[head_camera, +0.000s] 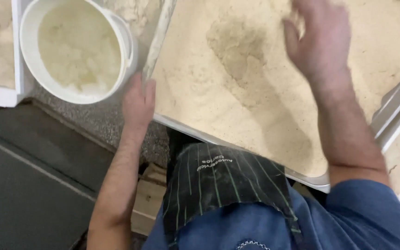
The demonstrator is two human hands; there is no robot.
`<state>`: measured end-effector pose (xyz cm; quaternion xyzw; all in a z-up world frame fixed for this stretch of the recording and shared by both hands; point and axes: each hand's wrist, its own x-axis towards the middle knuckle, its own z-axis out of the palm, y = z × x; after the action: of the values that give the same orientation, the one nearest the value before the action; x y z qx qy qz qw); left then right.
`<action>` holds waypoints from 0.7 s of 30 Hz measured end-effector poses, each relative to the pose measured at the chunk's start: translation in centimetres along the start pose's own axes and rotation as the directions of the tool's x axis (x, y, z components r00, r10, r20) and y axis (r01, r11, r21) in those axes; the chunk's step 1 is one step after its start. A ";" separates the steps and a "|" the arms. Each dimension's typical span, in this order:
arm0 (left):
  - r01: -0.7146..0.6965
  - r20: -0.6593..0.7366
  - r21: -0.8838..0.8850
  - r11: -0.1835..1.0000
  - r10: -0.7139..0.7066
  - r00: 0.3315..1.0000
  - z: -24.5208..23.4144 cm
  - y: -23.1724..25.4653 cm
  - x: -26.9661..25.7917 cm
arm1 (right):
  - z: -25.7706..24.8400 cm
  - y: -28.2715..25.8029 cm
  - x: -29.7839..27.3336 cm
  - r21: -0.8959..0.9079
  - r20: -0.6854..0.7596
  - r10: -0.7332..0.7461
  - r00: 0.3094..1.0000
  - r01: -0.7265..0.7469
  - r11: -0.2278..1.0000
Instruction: The person is breading chicken pieces by dipping them in a liquid wash and then thoroughly coating them with breadcrumbs in a large tray.
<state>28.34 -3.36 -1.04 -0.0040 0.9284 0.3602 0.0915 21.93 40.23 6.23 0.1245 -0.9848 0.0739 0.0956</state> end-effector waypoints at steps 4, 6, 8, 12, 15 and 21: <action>-0.021 -0.027 0.010 1.000 0.021 0.999 -0.3 0.6 -0.4 | 1.8 -3.0 -5.4 -0.143 0.505 0.114 0.855 -0.048 0.989; -0.044 -0.033 -0.009 0.999 0.044 0.999 0.0 0.2 -0.2 | 4.3 -2.7 -7.2 -0.083 0.394 0.050 0.918 -0.018 0.996; -0.074 -0.025 -0.025 0.997 0.073 0.997 0.1 0.1 -0.5 | 6.3 -2.6 -8.0 -0.030 0.275 0.004 0.961 0.005 1.000; -0.052 -0.041 -0.027 0.998 0.051 0.998 0.3 -0.2 -0.2 | 10.1 -0.7 -5.9 -0.141 0.152 -0.069 0.986 0.090 0.986; -0.068 -0.071 -0.009 0.998 0.067 0.995 0.7 -0.6 0.0 | 7.2 -1.7 -4.3 -0.191 0.206 -0.105 0.973 0.145 0.971; -0.092 -0.084 0.032 0.995 0.094 0.992 1.1 -2.0 0.1 | 0.3 -1.3 -3.2 -0.187 0.378 -0.059 0.924 0.139 0.973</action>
<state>28.58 -4.09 -3.23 0.0250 0.9357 0.3503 0.0347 25.22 39.62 5.46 0.1751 -0.9798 -0.0601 -0.0752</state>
